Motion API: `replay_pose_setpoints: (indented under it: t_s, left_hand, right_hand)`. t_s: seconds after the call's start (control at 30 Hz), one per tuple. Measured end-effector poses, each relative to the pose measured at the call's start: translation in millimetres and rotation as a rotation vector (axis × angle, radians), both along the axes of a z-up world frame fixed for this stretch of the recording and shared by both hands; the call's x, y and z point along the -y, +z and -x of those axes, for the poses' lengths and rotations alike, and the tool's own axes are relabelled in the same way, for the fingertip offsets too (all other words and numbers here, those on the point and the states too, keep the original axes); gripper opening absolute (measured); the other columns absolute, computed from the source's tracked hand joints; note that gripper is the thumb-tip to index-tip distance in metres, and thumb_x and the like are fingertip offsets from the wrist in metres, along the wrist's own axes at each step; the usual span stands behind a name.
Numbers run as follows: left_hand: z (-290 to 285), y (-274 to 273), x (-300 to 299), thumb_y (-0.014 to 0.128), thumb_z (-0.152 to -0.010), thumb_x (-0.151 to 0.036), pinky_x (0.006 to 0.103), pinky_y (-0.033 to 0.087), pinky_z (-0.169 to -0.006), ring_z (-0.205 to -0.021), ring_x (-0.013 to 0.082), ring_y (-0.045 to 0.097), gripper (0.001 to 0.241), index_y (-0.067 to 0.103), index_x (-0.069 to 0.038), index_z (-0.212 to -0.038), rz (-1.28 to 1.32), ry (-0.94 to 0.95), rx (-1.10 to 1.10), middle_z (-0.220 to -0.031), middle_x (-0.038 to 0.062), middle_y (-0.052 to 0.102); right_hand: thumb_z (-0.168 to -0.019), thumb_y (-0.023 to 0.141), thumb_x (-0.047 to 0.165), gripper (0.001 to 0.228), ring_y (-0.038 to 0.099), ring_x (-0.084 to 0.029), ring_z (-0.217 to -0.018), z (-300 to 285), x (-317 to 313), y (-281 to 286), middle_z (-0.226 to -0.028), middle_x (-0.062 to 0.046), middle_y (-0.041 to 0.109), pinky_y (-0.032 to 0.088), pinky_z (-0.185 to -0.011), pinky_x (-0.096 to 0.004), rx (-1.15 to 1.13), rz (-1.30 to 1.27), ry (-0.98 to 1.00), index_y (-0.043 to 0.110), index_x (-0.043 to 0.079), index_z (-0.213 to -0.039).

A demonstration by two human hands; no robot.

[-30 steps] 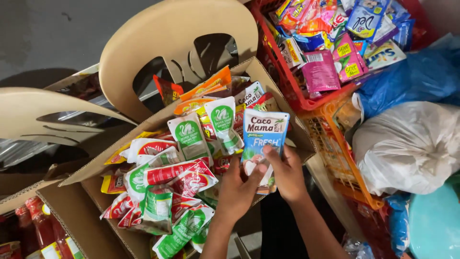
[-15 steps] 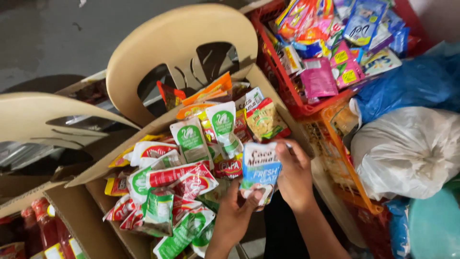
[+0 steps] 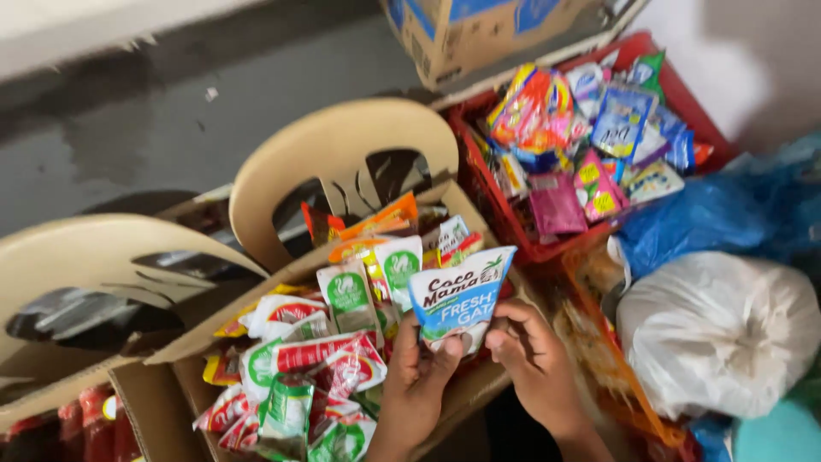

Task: Organizing and placing various condiment and food pouches onto a shelf in a grocery store.

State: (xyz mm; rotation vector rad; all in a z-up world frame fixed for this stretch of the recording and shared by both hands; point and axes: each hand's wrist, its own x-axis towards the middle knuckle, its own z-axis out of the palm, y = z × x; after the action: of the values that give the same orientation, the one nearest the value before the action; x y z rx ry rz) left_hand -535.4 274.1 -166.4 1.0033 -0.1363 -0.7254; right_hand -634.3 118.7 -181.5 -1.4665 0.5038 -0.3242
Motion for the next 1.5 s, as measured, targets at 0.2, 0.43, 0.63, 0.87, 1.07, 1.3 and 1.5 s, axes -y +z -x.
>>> replay_pose_setpoints:
  t_s: [0.2,0.43,0.63,0.87,1.07,1.3,1.5]
  left_hand:
    - [-41,45,32,0.048,-0.104,-0.013,0.0303,0.042,-0.103,-0.116,0.0140,0.052,0.035,0.042,-0.003,-0.136,-0.006,0.044,0.320,-0.127,0.010,0.055]
    - [-98,141,83,0.048,-0.109,-0.022,0.0319,0.051,-0.092,-0.100,0.0144,0.059,0.027,0.050,-0.001,-0.126,-0.111,0.189,0.659,-0.111,0.010,0.062]
    - [-167,213,122,0.065,-0.101,-0.016,0.0352,0.055,-0.077,-0.085,0.0228,0.067,0.021,0.064,-0.001,-0.115,-0.293,0.515,1.147,-0.099,0.013,0.067]
    - [-309,227,181,0.069,-0.090,-0.002,0.0412,0.056,-0.072,-0.080,0.0307,0.073,0.021,0.068,-0.002,-0.110,-0.400,0.708,1.395,-0.090,0.016,0.074]
    - [-368,216,214,0.068,-0.085,-0.002,0.0427,0.057,-0.075,-0.085,0.0329,0.076,0.019,0.074,-0.005,-0.103,-0.529,0.759,1.234,-0.090,0.018,0.076]
    - [-436,205,251,0.070,-0.086,-0.008,0.0414,0.058,-0.079,-0.088,0.0307,0.078,0.013,0.076,-0.005,-0.098,-0.601,0.816,1.149,-0.092,0.018,0.077]
    - [-481,192,275,0.066,-0.084,-0.005,0.0437,0.059,-0.078,-0.088,0.0358,0.076,0.012,0.067,-0.002,-0.095,-0.475,0.879,1.244,-0.094,0.019,0.076]
  right_hand:
    - [-0.099,0.065,0.014,0.028,0.062,-0.011,-0.078,-43,41,32,-0.092,-0.004,0.068,0.054,-0.072,-0.028,0.111,0.078,-0.028,0.060,0.000,-0.123]
    - [-0.105,0.058,0.014,0.017,0.064,-0.012,-0.079,-120,97,139,-0.086,-0.007,0.070,0.054,-0.074,-0.029,0.223,0.336,-0.058,0.062,-0.001,-0.112]
    - [-0.106,0.056,0.010,0.013,0.065,-0.012,-0.080,-204,145,220,-0.087,-0.006,0.067,0.054,-0.075,-0.030,0.397,0.730,-0.097,0.062,-0.001,-0.102]
    - [-0.107,0.056,0.010,0.012,0.069,-0.014,-0.073,-343,224,239,-0.085,-0.007,0.066,0.060,-0.066,-0.031,0.525,0.578,0.089,0.056,-0.001,-0.111]
    - [-0.104,0.052,0.007,0.007,0.071,-0.015,-0.073,-415,249,245,-0.090,-0.006,0.065,0.064,-0.063,-0.031,0.393,0.511,0.145,0.056,0.003,-0.108]
    - [-0.093,0.066,0.001,0.023,0.067,-0.015,-0.074,-477,279,225,-0.093,-0.007,0.065,0.058,-0.062,-0.030,0.535,0.562,0.155,0.056,0.002,-0.114]
    - [-0.086,0.080,0.010,0.040,0.068,-0.020,-0.085,-521,307,205,-0.096,-0.009,0.066,0.057,-0.073,-0.034,0.562,0.769,0.068,0.053,0.003,-0.115]
